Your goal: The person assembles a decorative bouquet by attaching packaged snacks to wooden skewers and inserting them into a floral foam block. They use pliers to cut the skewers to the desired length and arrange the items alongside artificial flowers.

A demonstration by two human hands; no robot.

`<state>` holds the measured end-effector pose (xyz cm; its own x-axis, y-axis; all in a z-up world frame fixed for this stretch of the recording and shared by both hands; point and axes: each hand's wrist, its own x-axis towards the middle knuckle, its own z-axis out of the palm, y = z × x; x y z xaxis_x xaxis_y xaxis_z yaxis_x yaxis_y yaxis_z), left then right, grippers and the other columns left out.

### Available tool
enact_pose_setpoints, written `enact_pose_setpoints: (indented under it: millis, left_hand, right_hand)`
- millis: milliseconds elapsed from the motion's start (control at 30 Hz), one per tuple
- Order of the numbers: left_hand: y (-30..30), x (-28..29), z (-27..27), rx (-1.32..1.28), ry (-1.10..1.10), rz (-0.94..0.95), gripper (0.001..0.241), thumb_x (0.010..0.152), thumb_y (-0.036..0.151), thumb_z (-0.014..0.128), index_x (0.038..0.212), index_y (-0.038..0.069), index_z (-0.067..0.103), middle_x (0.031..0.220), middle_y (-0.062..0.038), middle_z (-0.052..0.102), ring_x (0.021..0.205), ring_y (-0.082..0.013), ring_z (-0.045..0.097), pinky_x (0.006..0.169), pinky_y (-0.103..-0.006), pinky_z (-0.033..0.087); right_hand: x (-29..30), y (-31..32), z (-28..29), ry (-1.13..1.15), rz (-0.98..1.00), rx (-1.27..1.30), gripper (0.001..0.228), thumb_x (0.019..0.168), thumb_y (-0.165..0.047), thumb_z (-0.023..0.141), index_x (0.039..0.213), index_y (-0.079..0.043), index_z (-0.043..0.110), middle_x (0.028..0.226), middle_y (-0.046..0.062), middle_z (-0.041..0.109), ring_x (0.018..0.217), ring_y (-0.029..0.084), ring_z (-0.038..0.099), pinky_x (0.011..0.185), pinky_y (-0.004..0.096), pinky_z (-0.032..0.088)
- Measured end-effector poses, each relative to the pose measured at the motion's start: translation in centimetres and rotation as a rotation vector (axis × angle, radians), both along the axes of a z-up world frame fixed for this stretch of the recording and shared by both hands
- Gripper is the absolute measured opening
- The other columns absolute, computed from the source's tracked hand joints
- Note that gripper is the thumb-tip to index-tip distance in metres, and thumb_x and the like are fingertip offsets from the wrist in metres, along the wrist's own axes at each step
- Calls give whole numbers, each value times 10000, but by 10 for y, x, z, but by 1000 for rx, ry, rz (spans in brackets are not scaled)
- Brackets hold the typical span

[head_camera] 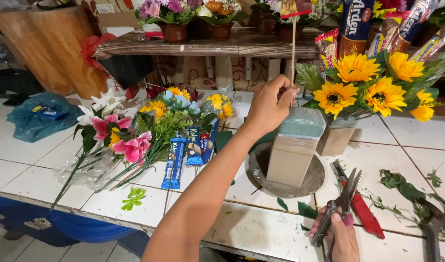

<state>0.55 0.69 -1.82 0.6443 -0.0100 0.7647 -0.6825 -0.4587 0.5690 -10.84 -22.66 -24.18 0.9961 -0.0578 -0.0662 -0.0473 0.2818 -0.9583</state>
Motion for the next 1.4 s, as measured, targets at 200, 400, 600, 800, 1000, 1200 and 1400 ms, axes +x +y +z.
enact_pose_setpoints:
  millis: [200, 400, 600, 800, 1000, 1200, 1400]
  left_hand:
    - [2, 1, 0, 15, -4, -12, 204, 982, 143, 610, 801, 104, 522, 765, -65, 732, 720, -158, 712, 631, -337, 510]
    - [2, 0, 0, -6, 60, -16, 234, 975, 114, 612, 774, 114, 493, 789, -85, 750, 1023, -220, 792, 673, -341, 537]
    - [3, -1, -2, 16, 66, -1, 276, 971, 124, 618, 747, 126, 458, 813, -88, 724, 964, -223, 765, 620, -343, 457]
    - [3, -2, -2, 11, 76, 3, 262, 970, 122, 620, 753, 122, 474, 900, -101, 757, 885, -204, 729, 654, -348, 481]
    - [2, 3, -7, -2, 45, -3, 259, 955, 87, 632, 745, 115, 482, 867, -93, 751, 875, -204, 745, 649, -343, 504]
    - [10, 16, -18, 75, 5, 20, 135, 983, 247, 616, 934, 123, 632, 985, -40, 675, 858, -219, 683, 724, -397, 537]
    - [61, -35, -17, 54, -146, 118, 328, 1007, 295, 630, 1297, 143, 645, 1234, -76, 675, 1037, -168, 706, 910, -305, 642]
  right_hand:
    - [0, 1, 3, 48, -6, 6, 583, 1048, -387, 467, 1222, 154, 592, 853, 309, 544, 738, 436, 557, 695, 579, 544]
    - [1, 1, 4, 58, 0, 0, 568, 1050, -392, 466, 1217, 139, 581, 863, 319, 538, 761, 451, 560, 685, 602, 535]
    - [0, 2, 6, 69, -16, -5, 580, 1055, -402, 474, 1223, 142, 583, 853, 326, 546, 755, 451, 561, 687, 588, 533]
    - [-2, 2, 5, 39, -20, -6, 583, 1048, -398, 469, 1226, 144, 589, 860, 314, 551, 747, 445, 571, 691, 584, 547]
    - [-1, 1, 2, 25, -25, -28, 607, 1031, -413, 477, 1226, 150, 590, 851, 319, 565, 719, 446, 578, 685, 570, 557]
    - [31, -21, -60, -176, 106, 95, 543, 1063, -430, 504, 1210, 91, 561, 848, 250, 593, 697, 378, 619, 594, 506, 555]
    - [26, -28, -50, -135, 187, 84, 433, 1229, -303, 238, 1237, 59, 475, 960, 243, 533, 869, 395, 563, 808, 561, 527]
